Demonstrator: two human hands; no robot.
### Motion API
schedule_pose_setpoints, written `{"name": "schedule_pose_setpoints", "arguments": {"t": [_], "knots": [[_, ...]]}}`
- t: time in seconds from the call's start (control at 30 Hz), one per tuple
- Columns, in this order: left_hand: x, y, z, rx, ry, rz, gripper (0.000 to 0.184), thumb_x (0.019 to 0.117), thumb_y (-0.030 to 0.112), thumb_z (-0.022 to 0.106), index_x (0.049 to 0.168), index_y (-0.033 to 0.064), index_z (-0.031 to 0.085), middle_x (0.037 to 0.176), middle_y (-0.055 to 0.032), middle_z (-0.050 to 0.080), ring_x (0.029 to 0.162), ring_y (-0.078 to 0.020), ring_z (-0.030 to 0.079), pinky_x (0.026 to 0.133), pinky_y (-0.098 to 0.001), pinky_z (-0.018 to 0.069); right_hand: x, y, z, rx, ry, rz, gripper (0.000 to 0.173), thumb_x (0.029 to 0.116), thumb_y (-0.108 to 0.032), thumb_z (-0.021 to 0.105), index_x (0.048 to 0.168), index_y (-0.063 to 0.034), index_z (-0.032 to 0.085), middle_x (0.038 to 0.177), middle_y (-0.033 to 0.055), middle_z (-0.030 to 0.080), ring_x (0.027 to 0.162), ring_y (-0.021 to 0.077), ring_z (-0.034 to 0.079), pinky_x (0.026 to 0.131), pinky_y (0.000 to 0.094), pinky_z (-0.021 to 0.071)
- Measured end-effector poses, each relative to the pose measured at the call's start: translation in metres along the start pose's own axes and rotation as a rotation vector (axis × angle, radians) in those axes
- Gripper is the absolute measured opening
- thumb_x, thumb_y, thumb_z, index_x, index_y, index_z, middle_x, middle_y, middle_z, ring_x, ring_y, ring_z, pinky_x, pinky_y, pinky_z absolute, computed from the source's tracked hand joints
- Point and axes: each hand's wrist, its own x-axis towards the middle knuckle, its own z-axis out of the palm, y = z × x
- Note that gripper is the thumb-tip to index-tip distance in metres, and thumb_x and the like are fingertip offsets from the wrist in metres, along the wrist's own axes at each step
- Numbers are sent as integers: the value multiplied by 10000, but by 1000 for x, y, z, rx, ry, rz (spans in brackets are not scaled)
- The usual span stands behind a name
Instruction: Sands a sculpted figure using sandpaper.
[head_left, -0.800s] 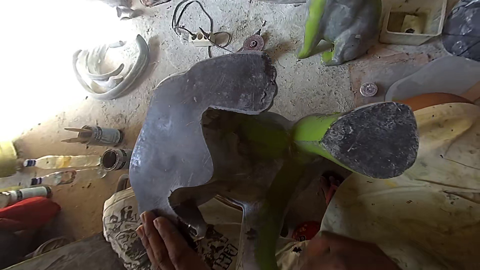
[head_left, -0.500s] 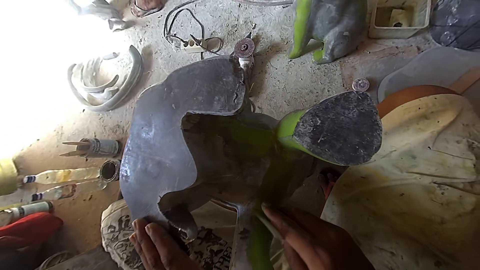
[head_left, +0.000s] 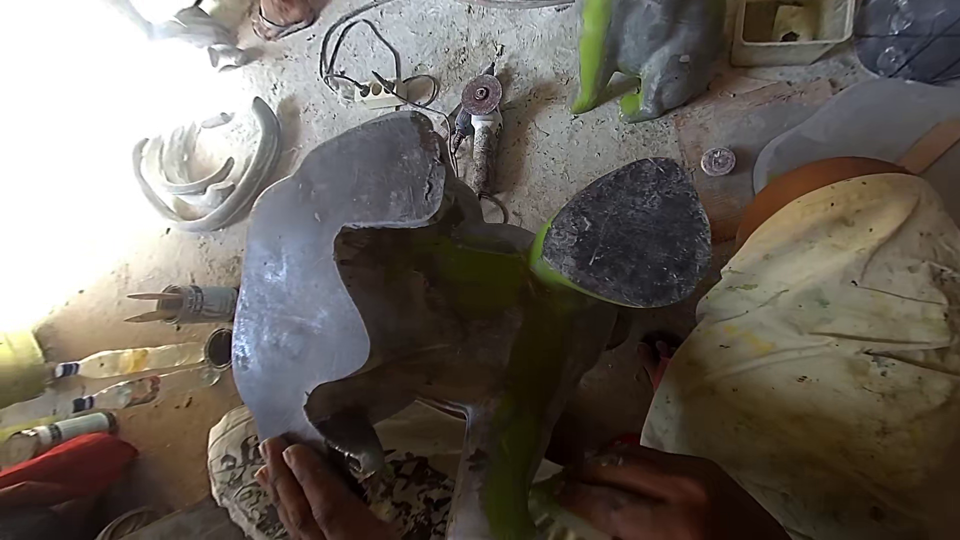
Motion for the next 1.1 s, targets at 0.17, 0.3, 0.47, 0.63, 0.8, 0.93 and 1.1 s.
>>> {"name": "schedule_pose_setpoints", "arguments": {"t": [0.17,0.3,0.47,0.63,0.8,0.93,1.1], "knots": [[-5,-23,6,-86,64,3,1295,822,911,306,1577,-122,99,1649,-355,74,1573,-390,53,1278,-477,38,14,-8,2,130,147,147,413,1006,-83,528,1394,-138,659,1219,48,728,999,110,708,820,284,596],[-6,-20,2,-106,24,9,1378,765,961,308,1582,-121,63,1652,-360,22,1575,-400,13,1275,-504,23,25,-25,15,152,73,169,393,1015,-110,526,1372,-166,679,1208,84,702,1030,179,684,849,329,578],[-8,-27,2,-133,30,-4,1388,762,966,332,1580,-123,63,1655,-354,21,1577,-389,24,1276,-500,42,20,-36,8,379,-37,165,420,983,-60,535,1365,-158,679,1220,114,660,1022,186,673,822,326,588],[-6,-17,1,-125,18,-8,1436,716,981,354,1573,-135,70,1640,-378,32,1563,-435,32,1265,-545,39,10,-27,-5,540,-86,65,371,996,-80,523,1319,-109,705,1198,124,666,1061,189,662,878,331,579],[-6,-8,3,-114,40,-11,1449,690,993,384,1581,-113,98,1645,-362,65,1566,-412,70,1269,-532,77,2,-19,-14,590,-11,-39,339,991,-70,499,1237,-30,729,1164,148,712,1082,204,685,914,348,581],[-5,-6,0,-81,8,8,1362,771,951,336,1580,-114,77,1645,-370,36,1570,-411,22,1270,-517,27,14,-28,-19,439,40,-24,347,1014,-63,515,1302,-67,708,1200,121,718,1100,188,689,931,336,584],[-2,10,-2,-65,-9,22,1361,789,945,328,1569,-138,62,1626,-405,35,1565,-430,33,1265,-517,34,12,-45,-12,134,-27,-26,337,1023,-106,560,1333,-95,692,1095,128,735,916,233,720,730,350,590]]}}
